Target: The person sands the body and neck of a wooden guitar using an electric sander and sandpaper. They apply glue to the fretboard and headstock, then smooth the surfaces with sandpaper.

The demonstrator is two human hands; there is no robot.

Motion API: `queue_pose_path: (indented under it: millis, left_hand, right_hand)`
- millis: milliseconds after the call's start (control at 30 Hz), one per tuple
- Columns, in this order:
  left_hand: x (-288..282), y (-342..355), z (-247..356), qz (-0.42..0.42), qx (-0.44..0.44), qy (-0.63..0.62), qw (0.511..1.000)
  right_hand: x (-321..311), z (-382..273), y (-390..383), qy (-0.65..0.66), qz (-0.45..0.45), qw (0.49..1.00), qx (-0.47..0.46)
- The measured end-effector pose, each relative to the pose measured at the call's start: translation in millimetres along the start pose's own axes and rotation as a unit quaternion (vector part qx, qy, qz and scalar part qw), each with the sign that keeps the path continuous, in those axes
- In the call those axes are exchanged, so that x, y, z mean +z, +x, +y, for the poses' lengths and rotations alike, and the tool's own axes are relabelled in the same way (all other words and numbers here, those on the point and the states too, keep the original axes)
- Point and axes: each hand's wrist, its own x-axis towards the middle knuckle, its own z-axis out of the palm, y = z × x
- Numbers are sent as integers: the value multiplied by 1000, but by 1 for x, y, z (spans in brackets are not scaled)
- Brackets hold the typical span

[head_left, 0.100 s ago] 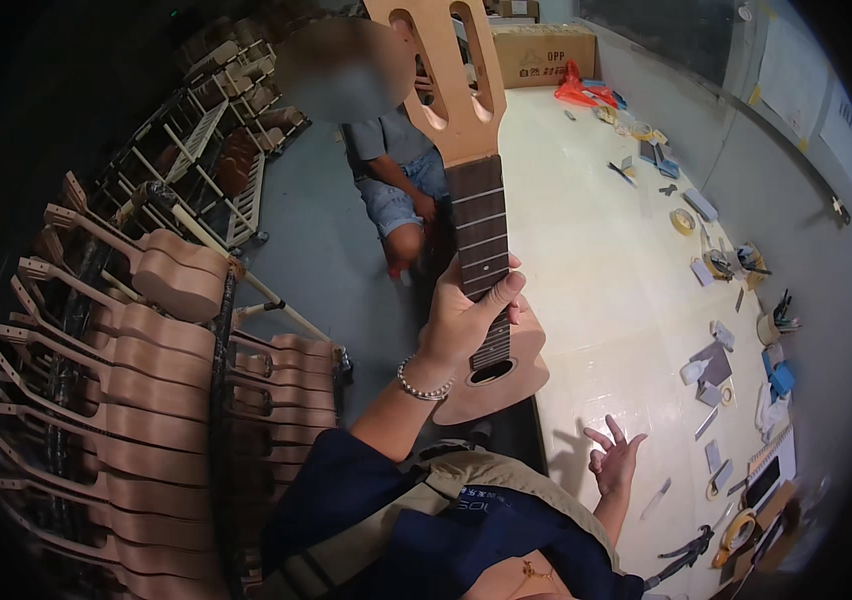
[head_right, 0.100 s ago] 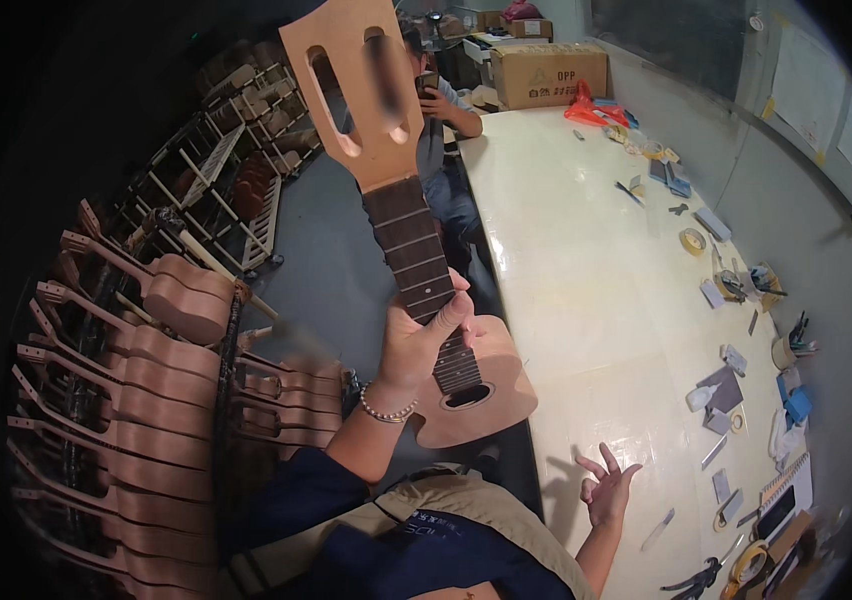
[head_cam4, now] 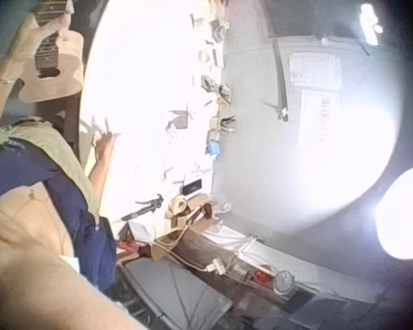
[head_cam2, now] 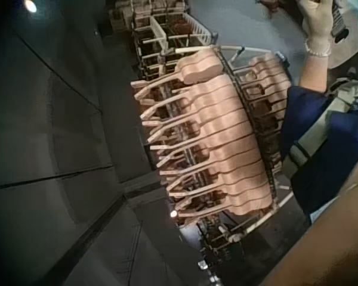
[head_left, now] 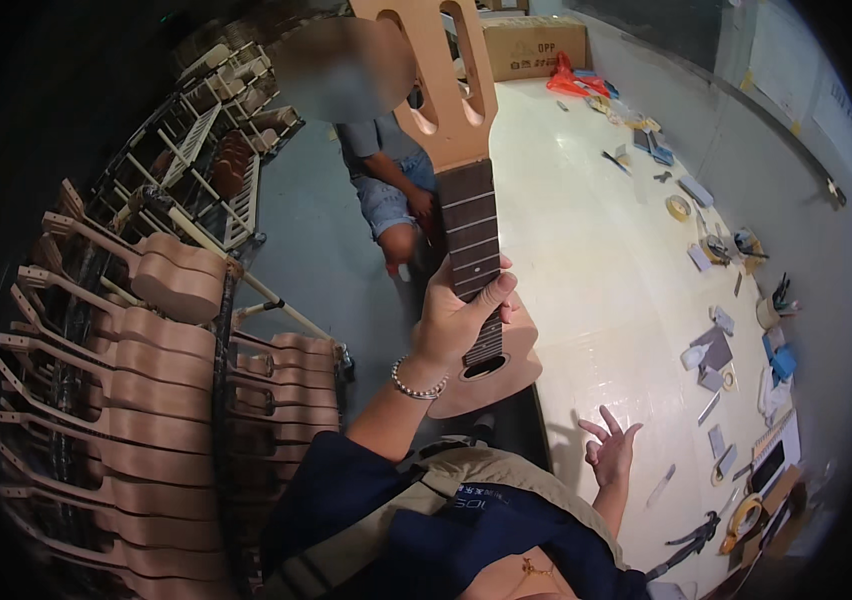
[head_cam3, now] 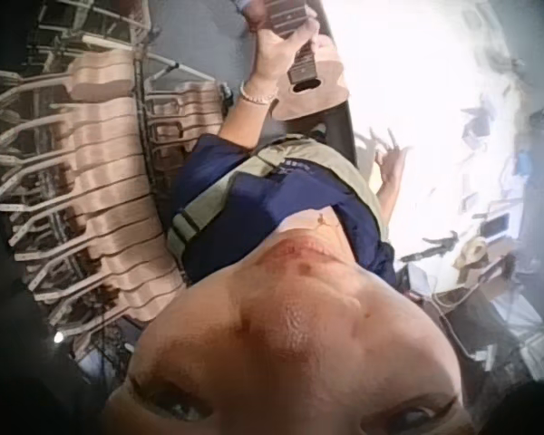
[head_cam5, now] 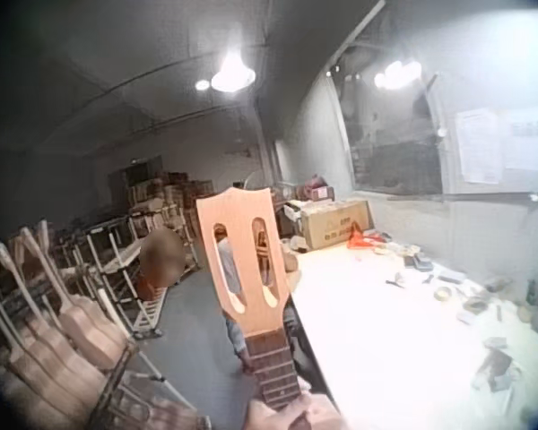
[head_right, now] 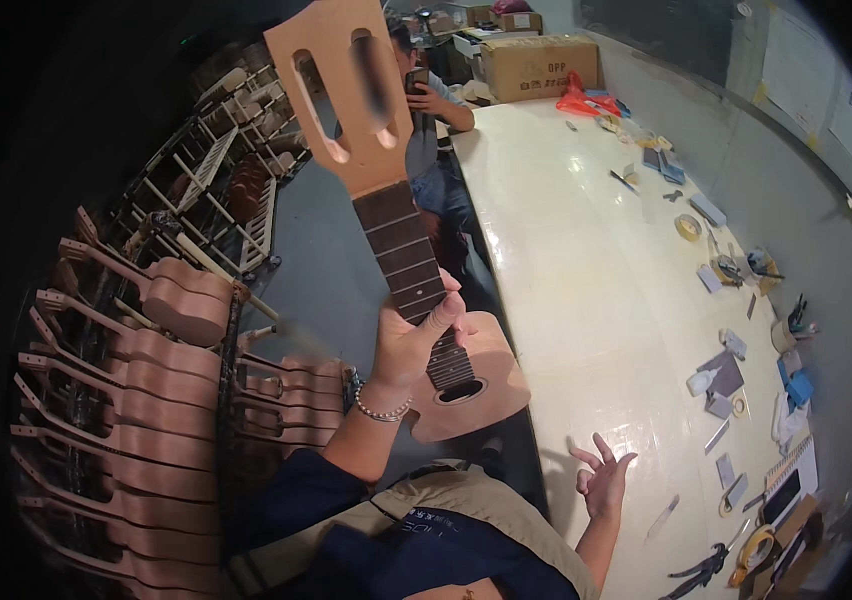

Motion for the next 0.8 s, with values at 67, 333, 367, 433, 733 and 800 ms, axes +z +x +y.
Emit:
queue_pose_path:
  millis: [67, 333, 367, 433, 733, 800]
  left_hand:
    - [5, -11, -4, -5, 3, 12, 1000]
    - [17, -28, -17, -137, -5, 14, 990]
    - [19, -29, -19, -146, -9, 22, 989]
    - [23, -28, -18, -170, -11, 30, 985]
    - [57, 3, -57, -413, 0, 170, 895]
    - [77, 10, -78, -546, -52, 225, 805]
  right_hand:
    - [-2, 10, -13, -3, 7, 1000, 1]
    - [-35, 54, -58, 48, 53, 997, -2]
    - [-38, 57, -65, 54, 64, 996, -6]
    - [-38, 57, -73, 72, 91, 993, -19]
    - [-47, 36, -103, 61, 162, 977, -124]
    - [-52, 44, -118, 83, 270, 939, -198]
